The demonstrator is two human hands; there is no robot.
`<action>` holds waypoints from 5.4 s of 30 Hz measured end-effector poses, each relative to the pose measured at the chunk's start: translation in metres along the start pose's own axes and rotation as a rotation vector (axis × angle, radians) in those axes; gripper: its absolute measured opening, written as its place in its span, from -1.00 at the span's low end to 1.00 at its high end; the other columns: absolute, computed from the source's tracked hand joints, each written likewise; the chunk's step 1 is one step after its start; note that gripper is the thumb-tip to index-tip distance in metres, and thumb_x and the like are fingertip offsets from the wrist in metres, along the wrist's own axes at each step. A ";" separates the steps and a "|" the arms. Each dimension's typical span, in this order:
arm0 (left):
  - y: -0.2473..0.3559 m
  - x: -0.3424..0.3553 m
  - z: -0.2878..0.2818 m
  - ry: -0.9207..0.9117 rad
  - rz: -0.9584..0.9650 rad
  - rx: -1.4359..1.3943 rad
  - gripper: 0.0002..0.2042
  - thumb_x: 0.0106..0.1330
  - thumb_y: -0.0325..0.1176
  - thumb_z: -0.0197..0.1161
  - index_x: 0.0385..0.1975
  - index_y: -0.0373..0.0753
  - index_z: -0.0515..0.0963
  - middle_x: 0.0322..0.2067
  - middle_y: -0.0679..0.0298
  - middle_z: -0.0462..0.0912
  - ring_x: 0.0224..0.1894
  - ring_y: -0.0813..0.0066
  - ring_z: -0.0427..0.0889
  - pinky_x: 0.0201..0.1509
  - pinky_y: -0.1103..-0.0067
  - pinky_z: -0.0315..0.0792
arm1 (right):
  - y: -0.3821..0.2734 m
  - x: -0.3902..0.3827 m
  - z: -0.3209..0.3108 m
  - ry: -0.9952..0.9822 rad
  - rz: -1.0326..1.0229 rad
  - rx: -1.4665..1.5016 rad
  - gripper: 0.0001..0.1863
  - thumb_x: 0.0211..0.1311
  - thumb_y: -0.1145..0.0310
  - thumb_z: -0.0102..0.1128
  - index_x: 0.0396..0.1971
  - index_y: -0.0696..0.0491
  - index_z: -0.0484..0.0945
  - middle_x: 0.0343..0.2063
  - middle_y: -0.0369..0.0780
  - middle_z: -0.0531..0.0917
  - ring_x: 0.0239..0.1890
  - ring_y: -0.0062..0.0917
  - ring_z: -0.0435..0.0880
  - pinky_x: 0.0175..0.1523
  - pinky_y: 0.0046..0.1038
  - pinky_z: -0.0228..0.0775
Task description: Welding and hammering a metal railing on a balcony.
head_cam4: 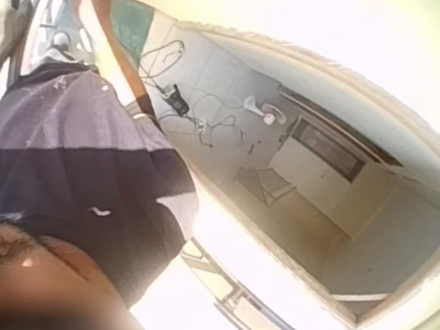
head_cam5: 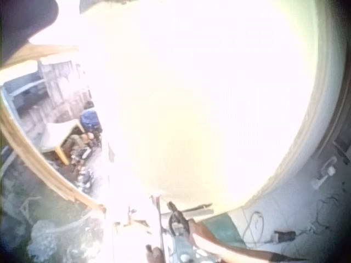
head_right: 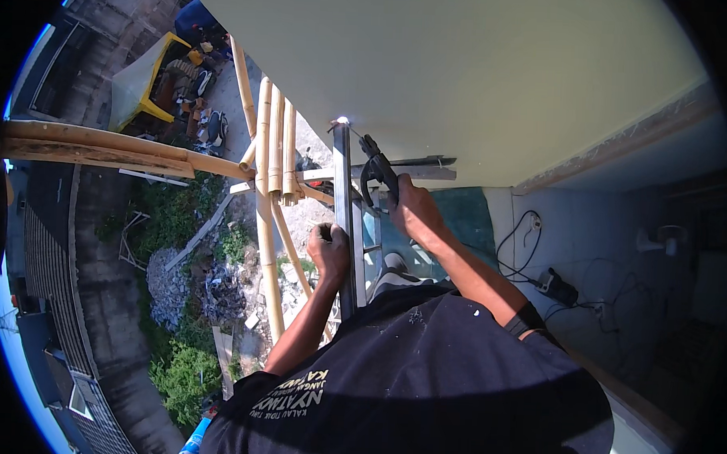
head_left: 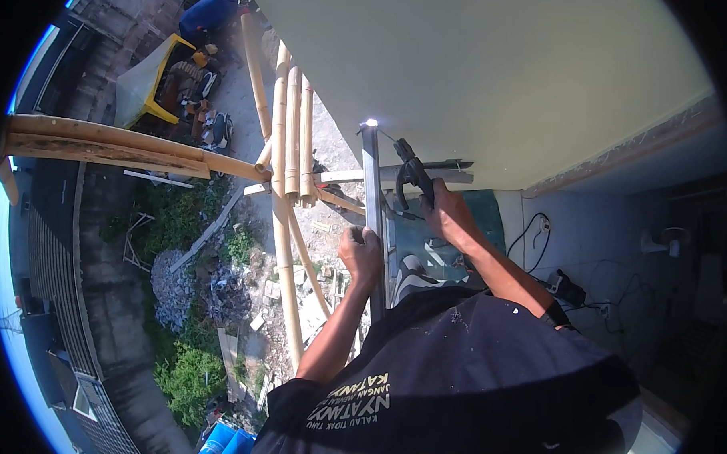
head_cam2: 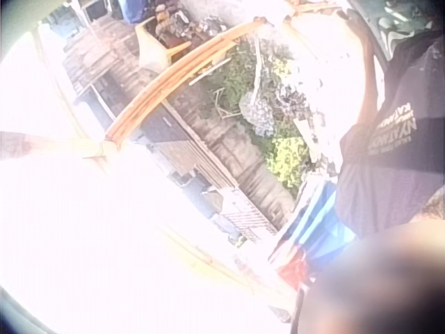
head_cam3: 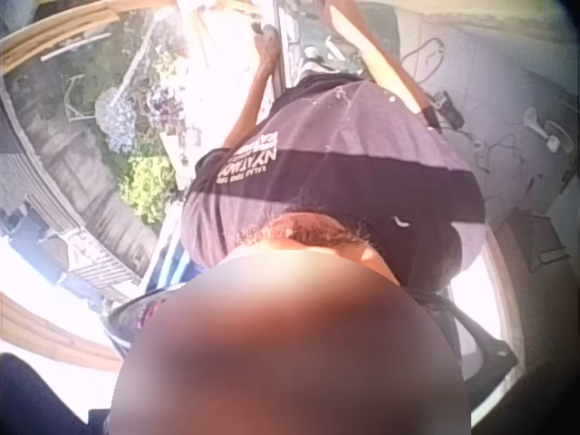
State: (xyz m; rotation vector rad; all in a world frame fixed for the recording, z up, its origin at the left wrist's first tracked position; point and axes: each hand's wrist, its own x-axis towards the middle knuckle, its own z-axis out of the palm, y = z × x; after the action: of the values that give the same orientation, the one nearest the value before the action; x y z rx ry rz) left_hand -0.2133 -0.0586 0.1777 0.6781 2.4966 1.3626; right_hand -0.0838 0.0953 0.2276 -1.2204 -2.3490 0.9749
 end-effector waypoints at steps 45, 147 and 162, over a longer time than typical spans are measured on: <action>-0.006 0.001 0.002 -0.007 -0.019 -0.038 -0.85 0.18 -0.38 0.23 -0.46 -0.36 0.51 -0.51 0.03 0.59 -0.41 0.09 0.58 -0.21 0.29 0.43 | -0.013 0.003 0.002 0.020 -0.025 -0.048 -0.74 0.23 0.36 0.16 -0.25 0.22 0.35 -0.62 0.12 0.57 -0.50 0.08 0.61 -0.47 -0.07 0.40; 0.026 -0.045 -0.007 -0.090 -0.197 0.467 -0.41 0.07 0.05 0.41 -0.14 -0.40 0.56 -0.24 -0.04 0.68 -0.14 0.10 0.68 -0.03 0.36 0.50 | 0.179 -0.157 -0.158 -0.008 0.157 0.150 -0.66 0.22 0.32 0.24 -0.12 0.16 0.37 -0.56 0.01 0.64 -0.47 -0.03 0.67 -0.40 -0.14 0.49; 0.044 -0.079 0.001 -0.200 -0.274 0.688 -0.56 0.17 -0.01 0.34 -0.23 -0.33 0.64 -0.41 0.04 0.70 -0.27 0.15 0.71 -0.16 0.36 0.51 | 0.284 -0.210 -0.198 -0.073 0.128 0.190 -0.66 0.23 0.35 0.22 -0.08 0.17 0.40 -0.56 0.01 0.64 -0.50 -0.12 0.70 -0.43 -0.22 0.51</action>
State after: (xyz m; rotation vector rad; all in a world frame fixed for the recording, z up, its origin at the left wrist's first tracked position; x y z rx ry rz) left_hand -0.1312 -0.0765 0.2122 0.5180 2.7382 0.3059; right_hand 0.3172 0.1231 0.1773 -1.2918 -2.1940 1.2727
